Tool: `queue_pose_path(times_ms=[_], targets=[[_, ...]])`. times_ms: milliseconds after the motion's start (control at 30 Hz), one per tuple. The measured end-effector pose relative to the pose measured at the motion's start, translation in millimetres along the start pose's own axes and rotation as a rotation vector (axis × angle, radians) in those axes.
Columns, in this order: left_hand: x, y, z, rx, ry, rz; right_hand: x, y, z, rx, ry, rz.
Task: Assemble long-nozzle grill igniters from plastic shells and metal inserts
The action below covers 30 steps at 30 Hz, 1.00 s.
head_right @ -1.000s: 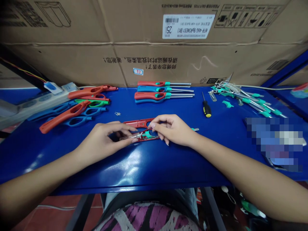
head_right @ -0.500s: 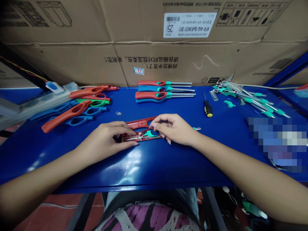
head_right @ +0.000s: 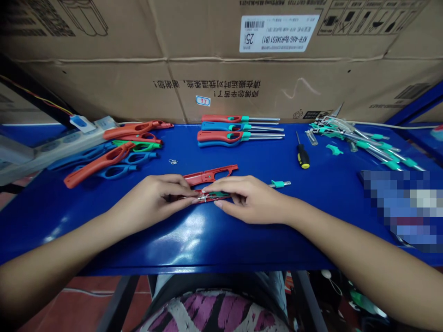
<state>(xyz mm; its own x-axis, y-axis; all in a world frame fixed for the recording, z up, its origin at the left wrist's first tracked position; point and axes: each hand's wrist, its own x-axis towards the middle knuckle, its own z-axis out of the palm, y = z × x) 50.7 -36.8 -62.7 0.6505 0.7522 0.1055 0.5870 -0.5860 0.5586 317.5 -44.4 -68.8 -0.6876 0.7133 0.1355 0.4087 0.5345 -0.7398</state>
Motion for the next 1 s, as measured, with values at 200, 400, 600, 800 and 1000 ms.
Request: queue_pose_path(times_ms=[200, 400, 600, 800, 1000], targets=[[0.3, -0.6, 0.6, 0.003, -0.003, 0.009, -2.7, 5.4, 0.6, -0.256, -0.056, -0.212], [3.9, -0.8, 3.4, -0.061, 0.029, -0.036, -5.9, 3.2, -2.2, -0.420, -0.063, -0.271], [4.6, -1.1, 3.8, -0.096, 0.039, -0.027, -6.9, 2.2, -4.2, -0.463, -0.090, -0.264], [4.2, -2.5, 6.6, -0.148, 0.059, -0.035, -7.7, -1.8, -6.3, -0.601, -0.135, -0.321], [4.5, -1.7, 7.8, -0.105, 0.081, -0.008, -9.3, -8.9, -4.9, -0.768, -0.134, -0.359]])
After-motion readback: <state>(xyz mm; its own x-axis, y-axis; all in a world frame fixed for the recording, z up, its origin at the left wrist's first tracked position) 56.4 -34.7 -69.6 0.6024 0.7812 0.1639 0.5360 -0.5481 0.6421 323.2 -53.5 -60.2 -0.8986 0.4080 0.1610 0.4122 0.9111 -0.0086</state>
